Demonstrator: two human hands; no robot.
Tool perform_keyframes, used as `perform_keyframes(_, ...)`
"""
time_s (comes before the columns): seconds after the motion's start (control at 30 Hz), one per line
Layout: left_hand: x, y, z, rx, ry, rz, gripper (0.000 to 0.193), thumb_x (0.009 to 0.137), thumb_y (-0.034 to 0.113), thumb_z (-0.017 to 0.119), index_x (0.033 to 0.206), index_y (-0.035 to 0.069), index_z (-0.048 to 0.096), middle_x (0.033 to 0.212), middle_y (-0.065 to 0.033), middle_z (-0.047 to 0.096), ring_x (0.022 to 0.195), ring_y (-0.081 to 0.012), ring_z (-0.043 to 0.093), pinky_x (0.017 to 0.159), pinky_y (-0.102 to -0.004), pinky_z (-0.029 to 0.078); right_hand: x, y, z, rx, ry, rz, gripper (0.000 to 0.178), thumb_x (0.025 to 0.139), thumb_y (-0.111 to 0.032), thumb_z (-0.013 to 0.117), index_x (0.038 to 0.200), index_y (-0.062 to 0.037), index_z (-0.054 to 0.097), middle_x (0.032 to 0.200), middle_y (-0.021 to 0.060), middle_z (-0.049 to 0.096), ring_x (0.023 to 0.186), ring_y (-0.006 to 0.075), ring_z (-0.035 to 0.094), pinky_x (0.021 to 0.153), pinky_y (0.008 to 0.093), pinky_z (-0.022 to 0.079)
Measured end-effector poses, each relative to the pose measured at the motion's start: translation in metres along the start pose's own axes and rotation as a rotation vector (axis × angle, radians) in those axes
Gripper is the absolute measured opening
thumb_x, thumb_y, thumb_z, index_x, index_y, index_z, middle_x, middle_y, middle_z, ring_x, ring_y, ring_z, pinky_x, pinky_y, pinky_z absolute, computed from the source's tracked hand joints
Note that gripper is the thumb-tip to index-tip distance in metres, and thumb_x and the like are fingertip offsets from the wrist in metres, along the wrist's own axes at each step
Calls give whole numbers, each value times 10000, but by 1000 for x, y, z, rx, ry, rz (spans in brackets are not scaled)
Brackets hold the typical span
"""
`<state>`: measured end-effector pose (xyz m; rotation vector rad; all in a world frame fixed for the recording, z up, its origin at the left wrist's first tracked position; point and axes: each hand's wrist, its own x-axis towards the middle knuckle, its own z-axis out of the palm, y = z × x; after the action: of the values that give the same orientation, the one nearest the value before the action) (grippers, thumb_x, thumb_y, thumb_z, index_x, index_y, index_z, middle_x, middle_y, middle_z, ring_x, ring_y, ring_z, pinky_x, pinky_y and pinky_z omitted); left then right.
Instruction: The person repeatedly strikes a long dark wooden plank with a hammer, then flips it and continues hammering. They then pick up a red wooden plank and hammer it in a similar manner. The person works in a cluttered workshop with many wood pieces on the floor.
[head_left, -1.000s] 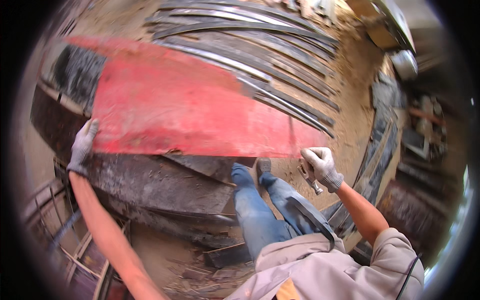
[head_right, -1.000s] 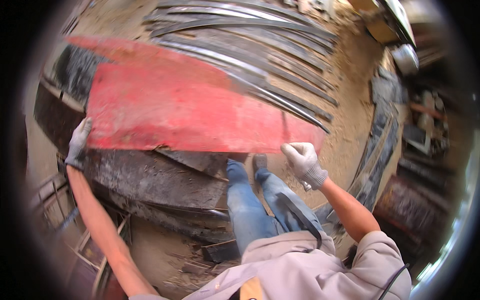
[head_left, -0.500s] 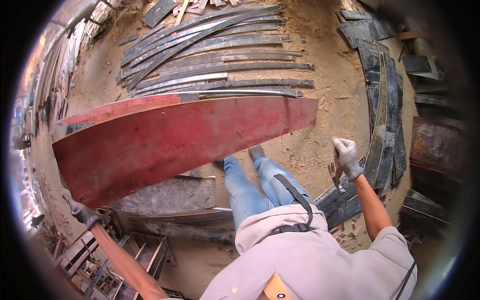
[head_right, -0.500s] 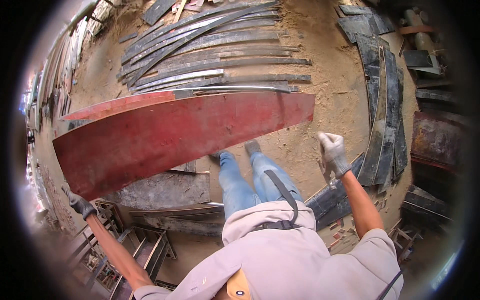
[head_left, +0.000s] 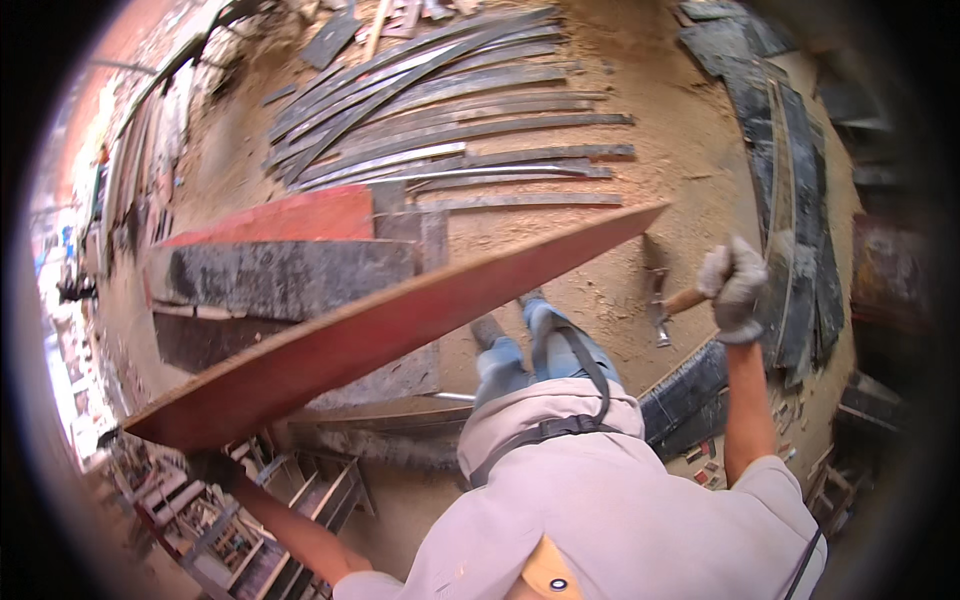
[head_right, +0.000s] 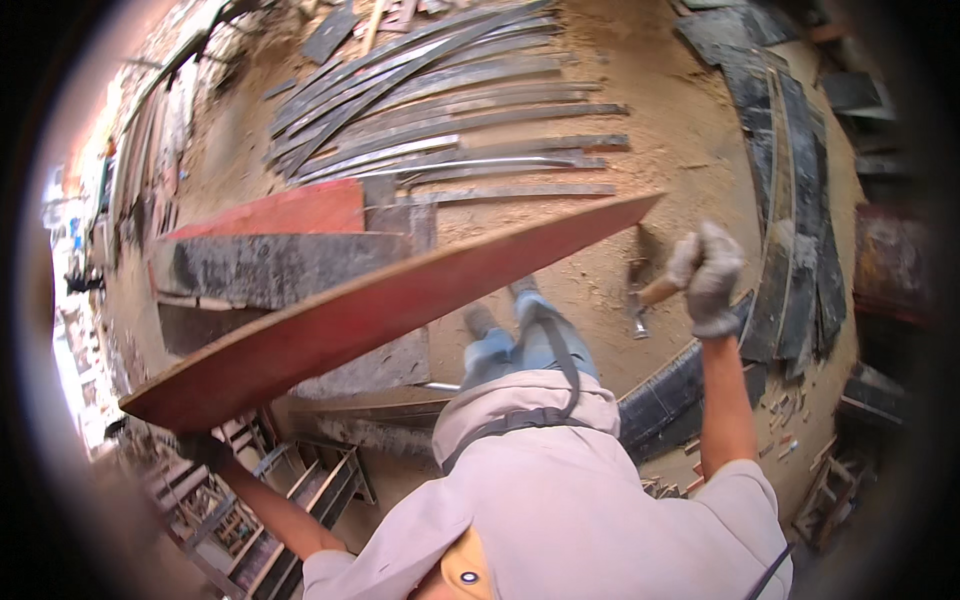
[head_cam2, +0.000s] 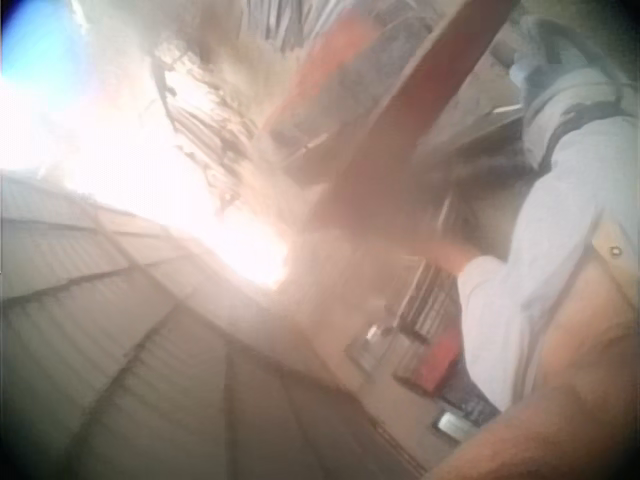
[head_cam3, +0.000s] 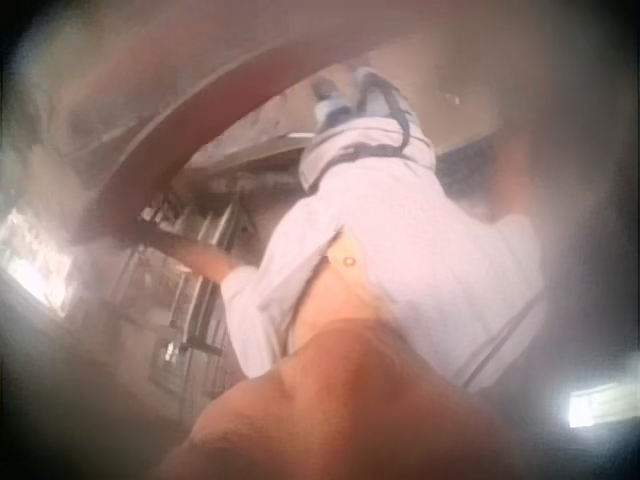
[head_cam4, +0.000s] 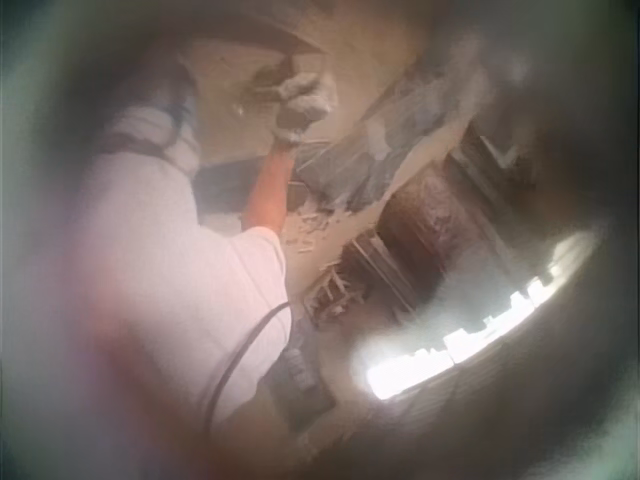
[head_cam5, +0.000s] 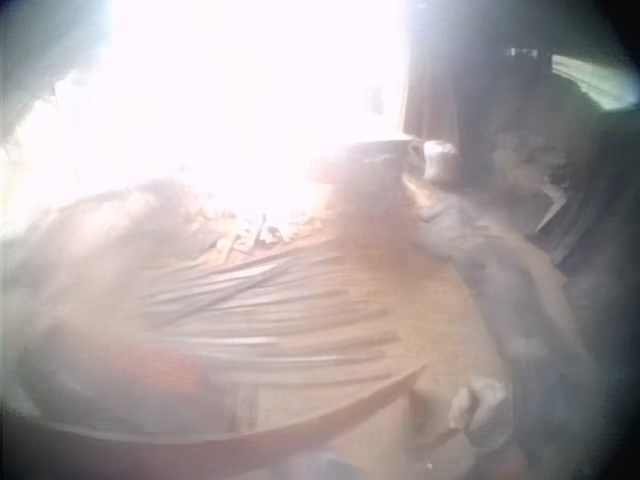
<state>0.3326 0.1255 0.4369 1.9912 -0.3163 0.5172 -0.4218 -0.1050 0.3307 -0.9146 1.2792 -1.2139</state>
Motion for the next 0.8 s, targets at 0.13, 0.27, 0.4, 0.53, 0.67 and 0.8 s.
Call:
perform_keyframes(0.13, -2, -9, -32, -80, 11, 13, 705, 1068, 606, 527, 1427, 7, 623, 1340, -136, 688, 1101, -254, 698, 990, -412, 561, -11, -29, 12, 326, -275, -147, 441, 1152, -268, 408, 724, -162, 380, 615, -12, 363, 536, 110, 357, 516, 280, 328)
perform_keyframes(0.27, -12, -12, -65, -211, 32, -18, 702, 1069, 602, 526, 1436, 10, 613, 1350, -143, 680, 1115, -259, 692, 999, -415, 557, -11, -44, 73, 627, -530, -208, 475, 1169, -285, 387, 710, -166, 417, 572, 0, 382, 478, 143, 341, 522, 306, 380)
perform_keyframes(0.4, -21, -16, -83, -330, -19, -76, 700, 1070, 598, 525, 1444, 12, 603, 1361, -150, 671, 1128, -263, 686, 1007, -418, 553, -31, -41, 166, 812, -688, -187, 489, 1176, -289, 359, 712, -160, 445, 547, 0, 392, 444, 167, 364, 540, 339, 437)
perform_keyframes(0.53, -31, -24, -98, -403, -98, -145, 698, 1071, 595, 524, 1452, 14, 592, 1371, -156, 663, 1141, -268, 679, 1016, -421, 550, -62, -39, 263, 1030, -837, -46, 503, 1180, -303, 324, 733, -156, 501, 544, -4, 419, 427, 165, 407, 539, 371, 478)
perform_keyframes(0.67, -37, -36, -118, -534, -260, -229, 696, 1073, 591, 523, 1461, 16, 582, 1382, -163, 654, 1155, -273, 673, 1024, -424, 546, -90, -19, 332, 1151, -760, 200, 510, 1171, -387, 377, 721, -182, 501, 518, -39, 370, 444, 150, 415, 502, 369, 467)
perform_keyframes(0.8, -34, -40, -126, -780, -561, -371, 695, 1074, 587, 522, 1469, 18, 572, 1392, -170, 645, 1168, -277, 667, 1032, -427, 542, -122, 20, 350, 802, -262, 447, 542, 1140, -458, 475, 695, -148, 497, 536, 8, 445, 506, 188, 513, 625, 376, 532)
